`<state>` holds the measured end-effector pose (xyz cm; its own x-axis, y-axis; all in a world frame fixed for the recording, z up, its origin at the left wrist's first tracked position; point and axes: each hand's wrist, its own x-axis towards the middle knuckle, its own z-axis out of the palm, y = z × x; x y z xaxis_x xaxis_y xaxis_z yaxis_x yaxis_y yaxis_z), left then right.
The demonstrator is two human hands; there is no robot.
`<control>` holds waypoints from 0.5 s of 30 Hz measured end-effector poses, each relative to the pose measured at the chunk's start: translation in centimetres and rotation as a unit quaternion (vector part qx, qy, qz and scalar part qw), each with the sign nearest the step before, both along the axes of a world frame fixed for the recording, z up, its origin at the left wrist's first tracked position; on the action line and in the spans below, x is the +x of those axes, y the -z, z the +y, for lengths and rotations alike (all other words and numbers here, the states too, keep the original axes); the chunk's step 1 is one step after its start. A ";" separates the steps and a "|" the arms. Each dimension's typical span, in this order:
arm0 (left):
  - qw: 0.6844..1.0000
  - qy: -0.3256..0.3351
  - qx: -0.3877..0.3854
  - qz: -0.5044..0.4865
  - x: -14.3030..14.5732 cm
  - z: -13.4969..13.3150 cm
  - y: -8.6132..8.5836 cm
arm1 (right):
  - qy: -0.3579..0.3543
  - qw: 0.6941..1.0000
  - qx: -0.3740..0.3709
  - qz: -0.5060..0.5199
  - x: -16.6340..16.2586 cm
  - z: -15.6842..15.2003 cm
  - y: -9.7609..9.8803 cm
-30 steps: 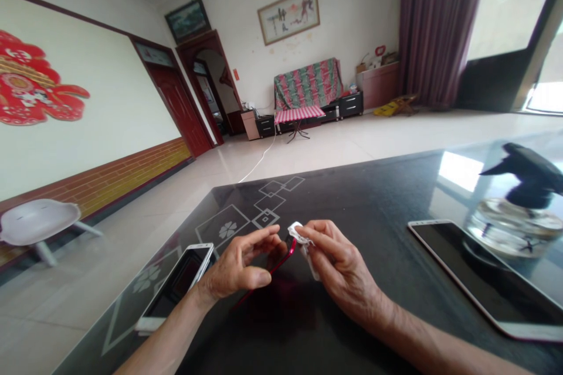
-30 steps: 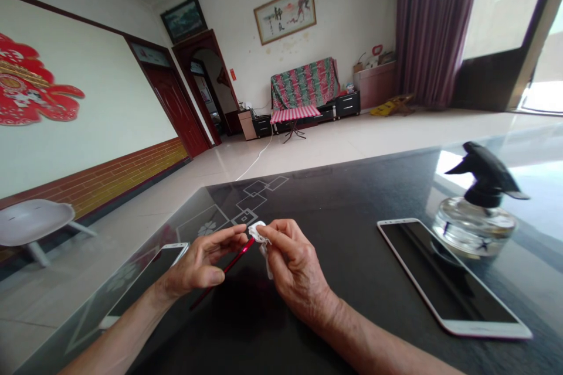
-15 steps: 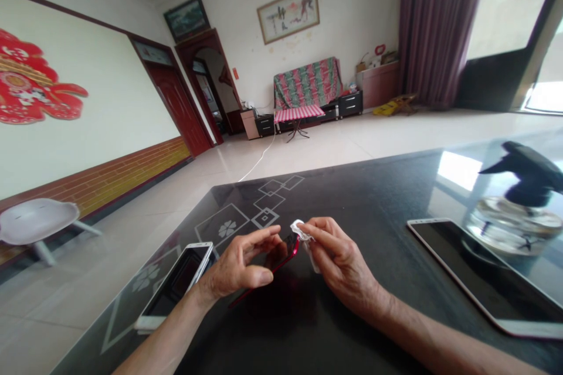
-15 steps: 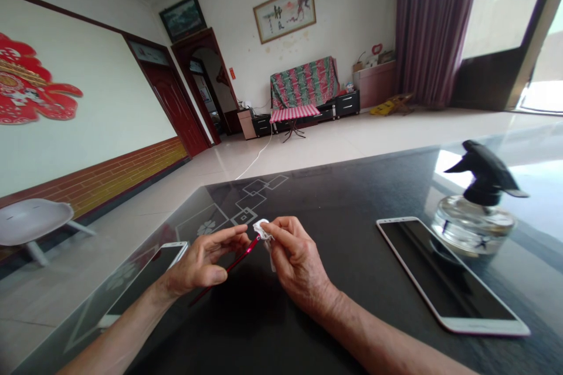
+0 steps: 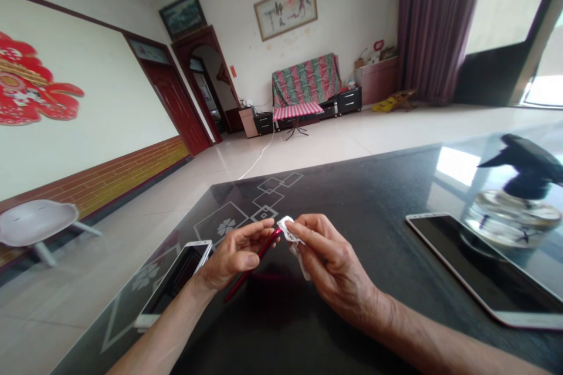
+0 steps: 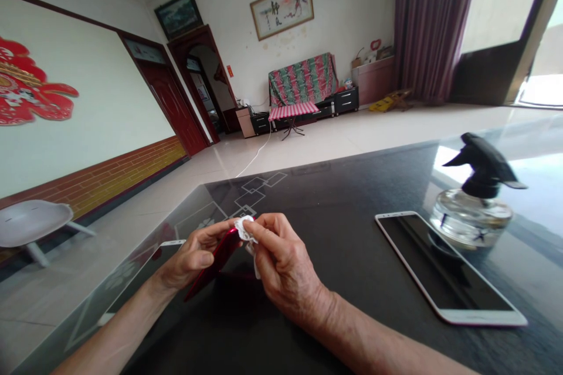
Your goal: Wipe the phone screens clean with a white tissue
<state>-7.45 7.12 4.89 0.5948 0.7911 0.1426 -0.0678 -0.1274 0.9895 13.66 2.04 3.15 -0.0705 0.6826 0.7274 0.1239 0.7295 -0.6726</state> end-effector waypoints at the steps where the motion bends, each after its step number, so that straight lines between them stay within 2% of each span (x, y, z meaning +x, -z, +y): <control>1: 1.000 0.000 -0.002 -0.002 0.0 0.0 -0.1 | 0.004 1.000 -0.004 -0.004 0.1 0.1 0.1; 8: 0.999 -0.001 0.020 0.050 -0.3 -0.2 0.0 | 0.030 0.999 -0.036 -0.015 1.2 1.6 1.2; 11: 0.994 -0.028 0.055 0.089 -0.1 -0.3 0.1 | 0.040 0.998 -0.043 -0.017 1.2 1.7 1.6; 15: 0.986 -0.067 0.089 0.127 0.0 -0.3 0.6 | 0.046 0.999 -0.015 -0.022 1.0 1.5 1.8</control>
